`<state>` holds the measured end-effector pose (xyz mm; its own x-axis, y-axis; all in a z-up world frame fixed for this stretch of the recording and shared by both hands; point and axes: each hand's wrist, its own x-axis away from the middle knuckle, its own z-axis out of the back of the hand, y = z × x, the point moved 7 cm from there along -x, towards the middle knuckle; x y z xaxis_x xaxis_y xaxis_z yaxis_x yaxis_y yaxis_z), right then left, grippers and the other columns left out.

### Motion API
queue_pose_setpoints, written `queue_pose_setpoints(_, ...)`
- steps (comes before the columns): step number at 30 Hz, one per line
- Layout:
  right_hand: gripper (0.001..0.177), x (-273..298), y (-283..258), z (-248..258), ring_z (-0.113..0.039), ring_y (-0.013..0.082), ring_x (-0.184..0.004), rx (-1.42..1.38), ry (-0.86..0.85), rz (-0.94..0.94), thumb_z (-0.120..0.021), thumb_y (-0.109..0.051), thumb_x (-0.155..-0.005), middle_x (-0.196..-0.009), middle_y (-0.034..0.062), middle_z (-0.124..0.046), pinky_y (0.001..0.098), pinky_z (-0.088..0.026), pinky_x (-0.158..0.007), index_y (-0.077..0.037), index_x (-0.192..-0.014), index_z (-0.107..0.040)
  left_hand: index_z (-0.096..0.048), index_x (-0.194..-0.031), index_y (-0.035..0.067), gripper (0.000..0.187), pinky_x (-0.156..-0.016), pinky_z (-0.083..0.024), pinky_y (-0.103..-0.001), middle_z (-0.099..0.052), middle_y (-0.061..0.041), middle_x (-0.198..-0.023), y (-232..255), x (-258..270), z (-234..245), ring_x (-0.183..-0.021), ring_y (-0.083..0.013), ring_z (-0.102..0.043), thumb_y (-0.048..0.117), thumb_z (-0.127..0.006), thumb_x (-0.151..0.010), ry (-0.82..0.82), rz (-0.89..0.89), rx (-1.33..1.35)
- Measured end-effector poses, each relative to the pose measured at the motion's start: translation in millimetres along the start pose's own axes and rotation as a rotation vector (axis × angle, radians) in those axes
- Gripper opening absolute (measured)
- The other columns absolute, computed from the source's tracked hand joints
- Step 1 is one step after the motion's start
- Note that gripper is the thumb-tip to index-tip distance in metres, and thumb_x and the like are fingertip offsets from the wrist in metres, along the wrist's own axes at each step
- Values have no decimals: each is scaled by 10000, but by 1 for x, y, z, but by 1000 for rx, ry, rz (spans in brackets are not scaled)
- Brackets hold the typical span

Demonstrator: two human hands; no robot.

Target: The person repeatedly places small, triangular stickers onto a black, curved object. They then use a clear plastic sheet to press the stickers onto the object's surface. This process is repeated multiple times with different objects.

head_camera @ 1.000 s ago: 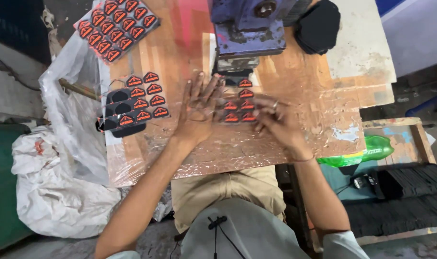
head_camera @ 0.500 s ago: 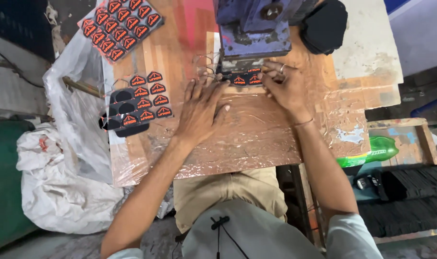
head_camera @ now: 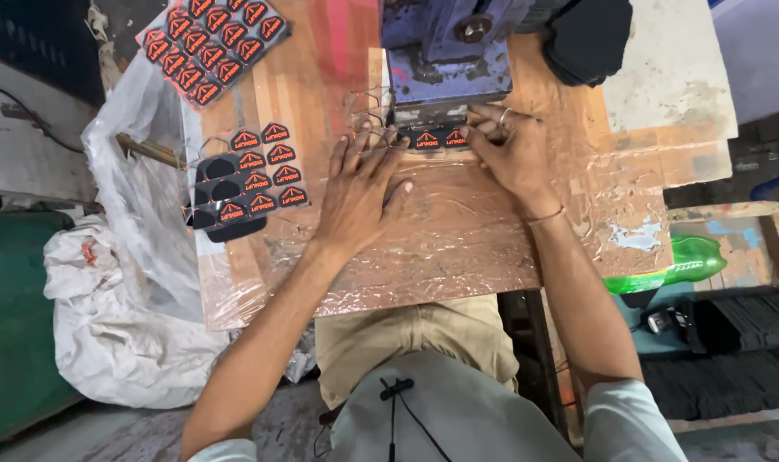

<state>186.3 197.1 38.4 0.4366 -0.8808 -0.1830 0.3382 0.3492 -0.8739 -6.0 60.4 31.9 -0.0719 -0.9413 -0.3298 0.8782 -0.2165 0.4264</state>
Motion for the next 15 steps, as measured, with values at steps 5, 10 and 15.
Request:
queue_pose_setpoints(5, 308, 2, 2, 0, -574, 4, -612, -24, -15, -10, -767, -13, -959, -785, -5, -696, 188, -463, -509, 78, -1247, -702, -485, -1537, 90, 609, -1252, -182, -585, -454, -140, -1601, 2, -1, 0, -1512, -374, -303, 399, -581, -1021, -15, 3, 14)
queue_pose_setpoints(10, 310, -2, -5, 2, -555, 3, -630, 29, -13, 35, -770, -9, -968, -776, -8, -688, 188, -449, -530, 75, -1260, -710, -482, -1537, 93, 600, -1248, -192, -579, -460, -140, -1600, 3, -4, 3, -1523, -385, -311, 385, -582, -1022, 28, -22, -2)
queue_pose_setpoints(15, 362, 11, -17, 5, -550, 11, -584, -54, -46, -47, -738, -33, -971, -760, -23, -672, 198, -436, -494, 37, -1323, -689, -543, -1476, 77, 550, -1236, -226, -594, -497, -155, -1558, 2, 4, 6, -1485, -404, -372, 375, -628, -1021, 36, -39, 16)
